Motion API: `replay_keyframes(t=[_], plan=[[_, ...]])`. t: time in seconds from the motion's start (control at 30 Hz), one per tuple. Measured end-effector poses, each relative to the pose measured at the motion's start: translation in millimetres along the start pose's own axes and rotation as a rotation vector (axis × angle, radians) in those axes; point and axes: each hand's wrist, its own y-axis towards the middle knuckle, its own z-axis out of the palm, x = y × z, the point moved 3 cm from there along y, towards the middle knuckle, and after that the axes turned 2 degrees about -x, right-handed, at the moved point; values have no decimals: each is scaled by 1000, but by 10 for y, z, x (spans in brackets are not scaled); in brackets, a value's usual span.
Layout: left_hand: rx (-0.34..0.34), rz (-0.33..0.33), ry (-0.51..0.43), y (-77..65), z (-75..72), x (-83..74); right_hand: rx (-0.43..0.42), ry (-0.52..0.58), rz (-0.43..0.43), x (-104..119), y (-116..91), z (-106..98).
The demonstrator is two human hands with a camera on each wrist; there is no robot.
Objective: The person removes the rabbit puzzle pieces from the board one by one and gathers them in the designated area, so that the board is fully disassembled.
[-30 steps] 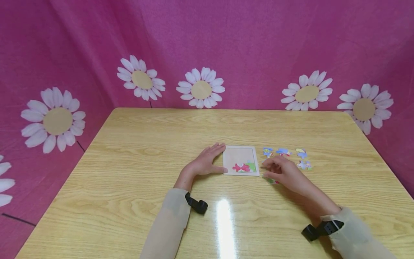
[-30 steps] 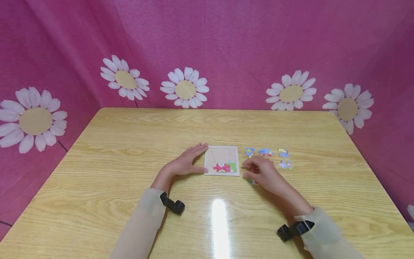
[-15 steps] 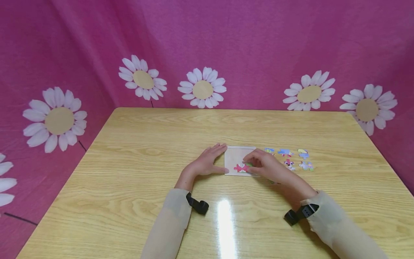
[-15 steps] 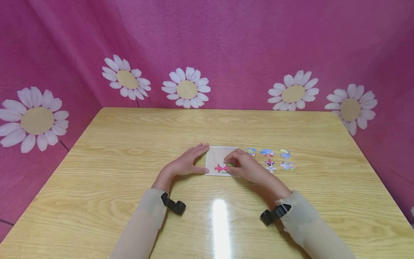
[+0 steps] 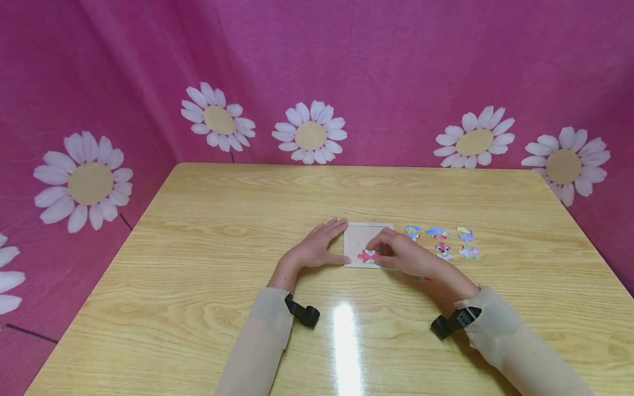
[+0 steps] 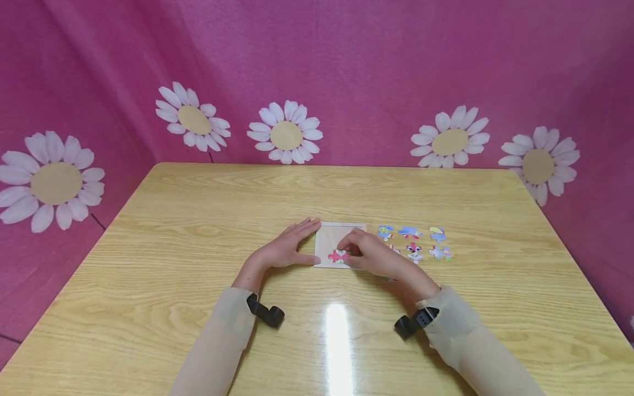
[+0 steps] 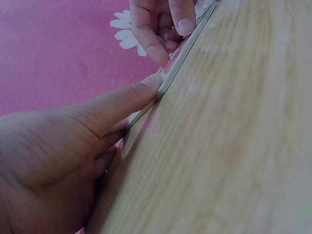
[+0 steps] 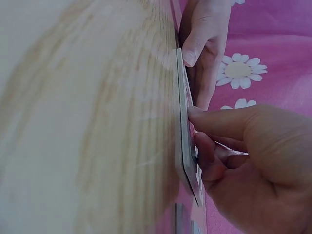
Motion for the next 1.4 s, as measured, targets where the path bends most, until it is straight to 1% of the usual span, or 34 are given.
replay_keyframes(t=[0.3,0.43,0.57,0.63,0.73,0.87,0.97,1.1,1.33,1.4], plan=[[-6,-10,-4,2,8,-15,20,27,-23,10,-7,-5],[-9,-9,-5,5,5,-23,0,35,-28,11,-16,6],[-7,-14,0,17,-1,-22,-35,40,-10,28,-33,14],[-8,-17,0,18,-5,-23,-58,36,-15,43,-40,17],[-10,-17,-5,10,-12,-26,-93,10,-43,69,-47,24],[-12,-14,-5,-1,-14,-23,-153,-38,-121,110,-52,26],[-12,-11,-5,-7,-14,-23,-184,-68,-152,133,-53,25],[-12,-9,-6,-11,-13,-25,-182,-65,-131,155,-52,20],[-4,-7,5,-7,-5,-19,-169,39,-58,147,-58,1],[-2,-5,5,-6,-1,-14,-174,54,-37,128,-71,-3]])
